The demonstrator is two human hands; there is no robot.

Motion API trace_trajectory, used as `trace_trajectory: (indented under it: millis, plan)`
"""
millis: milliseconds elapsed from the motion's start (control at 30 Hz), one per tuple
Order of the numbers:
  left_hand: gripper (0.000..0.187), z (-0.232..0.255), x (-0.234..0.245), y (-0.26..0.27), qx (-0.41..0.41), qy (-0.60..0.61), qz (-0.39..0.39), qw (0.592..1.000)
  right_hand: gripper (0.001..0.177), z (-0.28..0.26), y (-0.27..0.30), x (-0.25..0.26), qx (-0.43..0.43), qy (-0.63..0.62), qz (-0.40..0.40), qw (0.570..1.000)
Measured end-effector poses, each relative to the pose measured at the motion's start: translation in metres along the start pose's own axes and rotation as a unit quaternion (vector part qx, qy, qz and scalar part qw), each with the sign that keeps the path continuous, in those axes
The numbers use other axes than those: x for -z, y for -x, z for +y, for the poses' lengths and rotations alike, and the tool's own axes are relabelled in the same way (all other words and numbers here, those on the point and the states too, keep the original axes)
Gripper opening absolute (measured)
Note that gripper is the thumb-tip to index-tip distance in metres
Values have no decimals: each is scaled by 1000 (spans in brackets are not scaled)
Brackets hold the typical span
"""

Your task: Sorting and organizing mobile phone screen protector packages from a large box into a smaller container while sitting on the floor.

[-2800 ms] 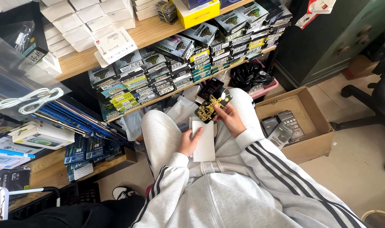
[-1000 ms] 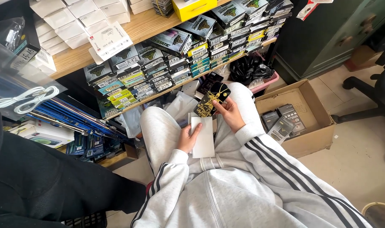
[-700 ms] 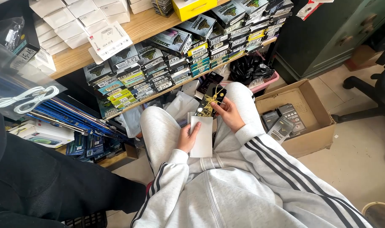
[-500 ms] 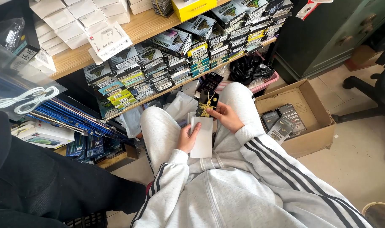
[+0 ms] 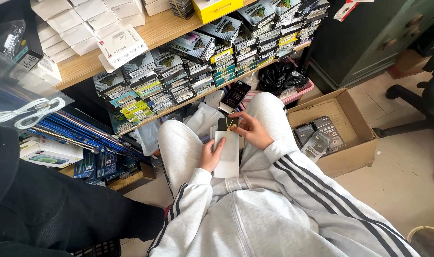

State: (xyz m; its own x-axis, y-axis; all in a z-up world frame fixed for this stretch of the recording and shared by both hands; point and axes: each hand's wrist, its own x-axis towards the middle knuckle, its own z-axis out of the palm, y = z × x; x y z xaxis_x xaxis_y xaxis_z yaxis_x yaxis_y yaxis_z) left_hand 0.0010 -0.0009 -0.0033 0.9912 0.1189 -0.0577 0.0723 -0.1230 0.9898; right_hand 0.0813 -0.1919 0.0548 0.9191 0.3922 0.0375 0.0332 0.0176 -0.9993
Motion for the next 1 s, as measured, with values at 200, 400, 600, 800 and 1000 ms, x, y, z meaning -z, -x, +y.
trace_trajectory:
  millis: [200,400,600,800,1000]
  plan:
    - [32,-5,2,-2,10,4,12,1000,21,9,0,1,8,52,-40,998]
    - [32,2,1,2,16,9,18,1000,16,9,2,0,11,67,-81,994]
    - [43,1,2,3,18,39,21,999,28,-7,0,16,29,37,-34,998]
    - [47,19,1,5,-17,49,5,999,30,-7,-1,110,59,-32,237,969]
    - [44,21,-2,6,-8,42,-9,999,18,142,50,258,13,-27,508,861]
